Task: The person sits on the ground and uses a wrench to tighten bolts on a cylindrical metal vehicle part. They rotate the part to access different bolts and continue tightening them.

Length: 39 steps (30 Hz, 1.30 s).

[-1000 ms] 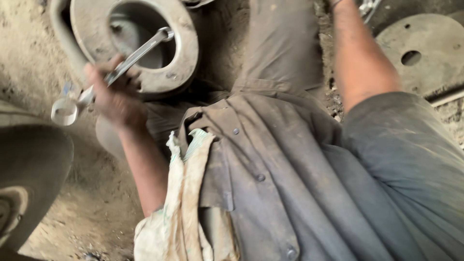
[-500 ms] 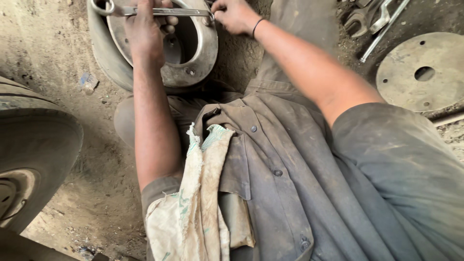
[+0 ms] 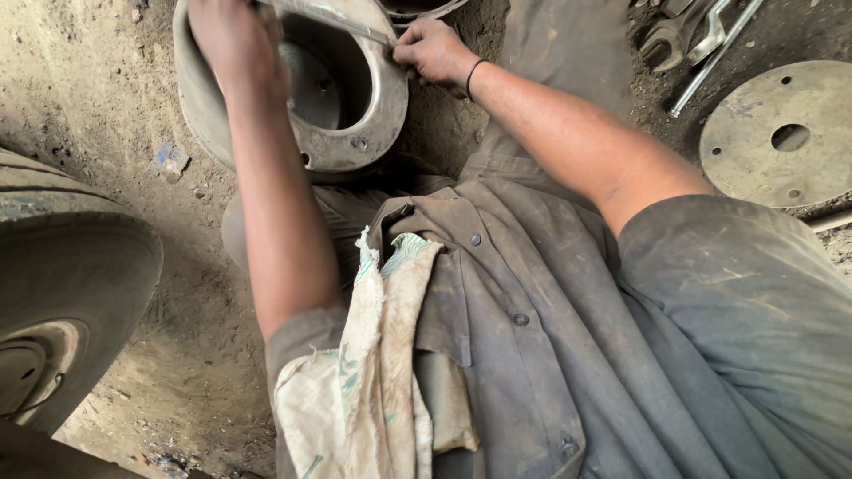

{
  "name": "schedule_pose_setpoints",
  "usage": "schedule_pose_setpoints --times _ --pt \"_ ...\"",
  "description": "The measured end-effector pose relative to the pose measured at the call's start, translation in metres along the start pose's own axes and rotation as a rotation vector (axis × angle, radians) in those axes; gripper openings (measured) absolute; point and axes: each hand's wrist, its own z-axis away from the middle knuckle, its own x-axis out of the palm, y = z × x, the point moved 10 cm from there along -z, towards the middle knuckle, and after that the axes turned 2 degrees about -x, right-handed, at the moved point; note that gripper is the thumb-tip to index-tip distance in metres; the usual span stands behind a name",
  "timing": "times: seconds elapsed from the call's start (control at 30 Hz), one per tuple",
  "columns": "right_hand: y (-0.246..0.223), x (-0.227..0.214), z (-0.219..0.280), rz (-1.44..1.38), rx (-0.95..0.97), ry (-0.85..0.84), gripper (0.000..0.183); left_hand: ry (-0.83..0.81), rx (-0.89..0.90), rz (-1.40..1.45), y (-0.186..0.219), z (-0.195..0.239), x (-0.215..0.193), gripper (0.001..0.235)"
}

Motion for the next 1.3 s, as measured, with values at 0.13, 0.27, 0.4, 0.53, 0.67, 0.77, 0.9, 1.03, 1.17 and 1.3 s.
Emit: schedule_pose_setpoints --times 0.13,0.27,0.4,0.53,0.67,0.77,0.9,1.03,1.17,1.3 --pt "0.003 -0.008 -0.009 0.079 -0.064 -0.007 0.01 0.059 -0.024 -0.276 0.009 0.128 0.005 0.015" --pt "0.003 -0.01 -0.026 0.077 -0.095 0.021 0.014 -0.303 0.397 -0.604 0.033 0.226 0.058 0.035" --pt "0.015 -0.012 -0.026 0.001 -0.066 0.058 0.024 -0.324 0.214 -0.562 0.019 0.22 0.058 0.036" --pt "0.03 -0.022 -0.025 -0.008 0.033 0.066 0.029 -0.33 0.18 -0.329 0.025 0.216 0.057 0.033" --pt "0.018 -0.016 -0.019 0.041 0.015 0.014 0.029 -0.275 0.24 -0.282 0.034 0.231 0.047 0.035" --pt "-0.006 -0.011 -0.013 0.553 0.013 0.066 0.049 -0.172 0.393 -0.242 0.064 0.223 0.029 0.031" --pt "-0.053 0.001 0.0 0.783 -0.178 0.231 0.048 -0.063 0.535 -0.171 0.118 0.212 -0.017 0.028" --pt "-0.09 0.015 0.008 0.876 -0.523 0.207 0.036 0.212 0.661 -0.18 0.155 0.209 -0.079 0.024" --pt "-0.089 0.021 0.02 0.892 -0.731 0.224 0.027 0.41 0.814 -0.459 0.159 0.212 -0.126 0.025" --pt "-0.055 0.007 -0.013 0.909 -0.256 0.095 0.052 0.549 0.755 -0.523 0.124 0.196 -0.17 0.026"
